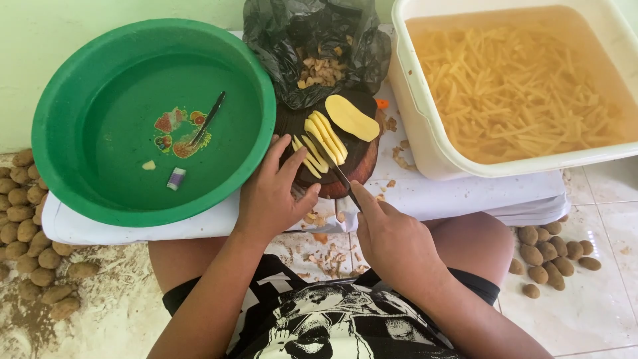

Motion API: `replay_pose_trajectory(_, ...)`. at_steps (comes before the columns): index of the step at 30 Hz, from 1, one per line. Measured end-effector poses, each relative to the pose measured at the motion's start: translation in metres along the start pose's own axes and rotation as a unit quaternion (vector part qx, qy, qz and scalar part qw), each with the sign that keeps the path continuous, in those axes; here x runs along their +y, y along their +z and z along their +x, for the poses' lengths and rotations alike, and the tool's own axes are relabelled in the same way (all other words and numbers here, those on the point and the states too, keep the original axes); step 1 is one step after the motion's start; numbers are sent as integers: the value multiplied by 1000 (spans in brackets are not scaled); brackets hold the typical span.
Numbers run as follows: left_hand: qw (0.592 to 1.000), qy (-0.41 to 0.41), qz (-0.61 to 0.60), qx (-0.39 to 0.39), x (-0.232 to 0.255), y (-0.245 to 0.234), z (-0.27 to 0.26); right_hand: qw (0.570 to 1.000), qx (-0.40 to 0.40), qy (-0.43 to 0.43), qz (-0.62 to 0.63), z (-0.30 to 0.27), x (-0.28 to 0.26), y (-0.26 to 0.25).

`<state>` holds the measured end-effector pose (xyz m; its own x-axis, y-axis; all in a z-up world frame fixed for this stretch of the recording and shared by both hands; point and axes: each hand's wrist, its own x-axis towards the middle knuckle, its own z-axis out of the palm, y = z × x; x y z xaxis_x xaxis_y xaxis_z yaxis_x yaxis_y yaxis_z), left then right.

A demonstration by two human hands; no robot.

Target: Slicing peeled potatoes into thin strips for fries using a knife and placing them in a container of water.

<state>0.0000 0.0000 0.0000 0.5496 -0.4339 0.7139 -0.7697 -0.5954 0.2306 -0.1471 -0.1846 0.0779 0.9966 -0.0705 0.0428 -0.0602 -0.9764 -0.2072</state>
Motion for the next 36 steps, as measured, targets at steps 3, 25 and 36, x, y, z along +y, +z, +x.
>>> replay_pose_trajectory(3, 1000, -8, -14, -4, 1, -3, 1, 1000, 9, -6, -14, 1, 0, 2)
replay_pose_trajectory(25, 996, -43, -65, 42, 4, 10, -4, 883, -89, 94, 452, 15, 18, 21)
replay_pose_trajectory(36, 988, -61, -126, 68, 40, -9, 25, 840, -59, 75, 534, 3, 23, -3)
